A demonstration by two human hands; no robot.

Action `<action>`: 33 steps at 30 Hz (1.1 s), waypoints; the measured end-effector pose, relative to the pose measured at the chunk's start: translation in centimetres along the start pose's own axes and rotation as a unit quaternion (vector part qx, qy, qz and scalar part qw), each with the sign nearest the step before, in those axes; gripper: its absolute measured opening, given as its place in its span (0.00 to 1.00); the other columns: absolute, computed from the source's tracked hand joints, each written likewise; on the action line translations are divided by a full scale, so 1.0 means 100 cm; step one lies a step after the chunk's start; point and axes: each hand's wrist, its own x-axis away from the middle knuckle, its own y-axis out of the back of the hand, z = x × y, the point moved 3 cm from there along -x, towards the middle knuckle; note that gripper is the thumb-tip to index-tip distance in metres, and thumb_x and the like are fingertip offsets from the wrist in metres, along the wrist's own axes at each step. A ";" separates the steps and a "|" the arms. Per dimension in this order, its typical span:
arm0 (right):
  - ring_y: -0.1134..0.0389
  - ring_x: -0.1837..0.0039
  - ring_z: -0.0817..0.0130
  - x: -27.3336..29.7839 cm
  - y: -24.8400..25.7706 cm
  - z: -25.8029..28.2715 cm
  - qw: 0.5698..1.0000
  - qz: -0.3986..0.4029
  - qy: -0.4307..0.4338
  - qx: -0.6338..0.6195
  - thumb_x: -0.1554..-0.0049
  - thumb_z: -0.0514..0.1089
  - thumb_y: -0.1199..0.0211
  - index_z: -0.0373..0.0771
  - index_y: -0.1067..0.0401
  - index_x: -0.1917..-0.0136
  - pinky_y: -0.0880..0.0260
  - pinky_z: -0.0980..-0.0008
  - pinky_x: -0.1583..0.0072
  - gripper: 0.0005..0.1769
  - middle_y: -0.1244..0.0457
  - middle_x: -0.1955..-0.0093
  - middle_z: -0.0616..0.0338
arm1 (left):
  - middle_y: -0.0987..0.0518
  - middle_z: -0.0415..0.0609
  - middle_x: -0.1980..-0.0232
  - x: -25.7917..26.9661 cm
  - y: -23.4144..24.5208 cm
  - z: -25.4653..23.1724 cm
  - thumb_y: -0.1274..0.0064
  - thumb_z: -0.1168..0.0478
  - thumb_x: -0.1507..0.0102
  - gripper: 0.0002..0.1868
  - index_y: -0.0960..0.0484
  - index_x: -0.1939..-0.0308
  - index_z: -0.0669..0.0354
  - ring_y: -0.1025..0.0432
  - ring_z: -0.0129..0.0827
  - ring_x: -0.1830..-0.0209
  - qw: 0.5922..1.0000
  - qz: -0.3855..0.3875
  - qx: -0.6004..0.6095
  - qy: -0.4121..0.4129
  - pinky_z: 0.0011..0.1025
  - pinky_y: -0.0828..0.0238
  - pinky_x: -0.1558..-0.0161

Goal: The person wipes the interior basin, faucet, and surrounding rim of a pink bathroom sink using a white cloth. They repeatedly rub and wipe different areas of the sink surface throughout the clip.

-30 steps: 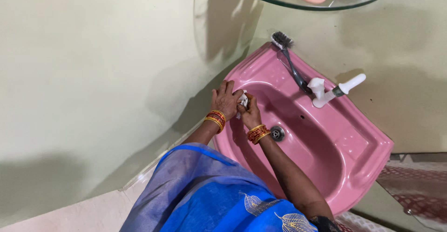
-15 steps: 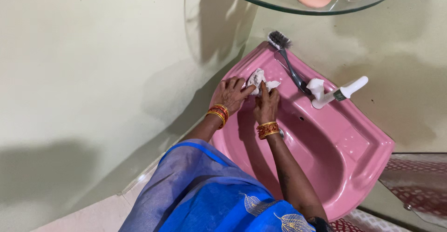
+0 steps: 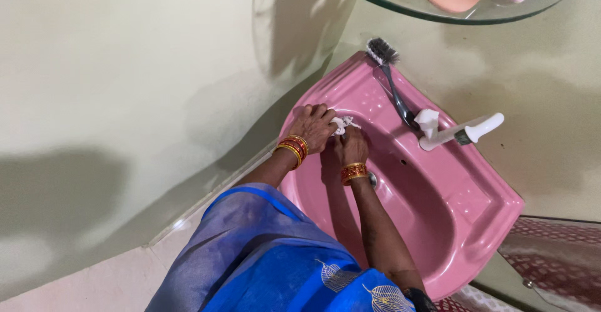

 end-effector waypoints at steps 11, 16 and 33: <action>0.26 0.57 0.53 0.009 -0.045 -0.011 0.975 0.213 -0.009 0.069 0.44 0.61 0.34 0.38 0.24 0.52 0.25 0.57 0.57 0.23 0.30 0.57 0.49 | 0.27 0.42 0.45 0.009 0.013 -0.008 0.41 0.50 0.43 0.12 0.11 0.65 0.51 0.41 0.38 0.37 0.986 0.086 -0.114 -0.081 0.39 0.45 0.42; 0.25 0.63 0.62 0.037 -0.060 -0.029 0.924 0.244 0.103 0.275 0.31 0.52 0.45 0.38 0.24 0.50 0.23 0.61 0.63 0.18 0.29 0.59 0.48 | 0.25 0.51 0.39 0.025 -0.014 -0.051 0.44 0.49 0.39 0.22 0.16 0.46 0.56 0.40 0.43 0.33 0.962 0.238 -0.106 -0.087 0.50 0.48 0.34; 0.29 0.60 0.49 0.195 0.027 -0.021 0.846 0.346 0.404 -0.036 0.50 0.49 0.45 0.44 0.23 0.59 0.32 0.52 0.61 0.12 0.32 0.65 0.49 | 0.21 0.61 0.38 0.110 0.008 -0.108 0.47 0.53 0.44 0.25 0.16 0.44 0.56 0.27 0.52 0.36 0.885 0.366 0.283 0.048 0.48 0.31 0.36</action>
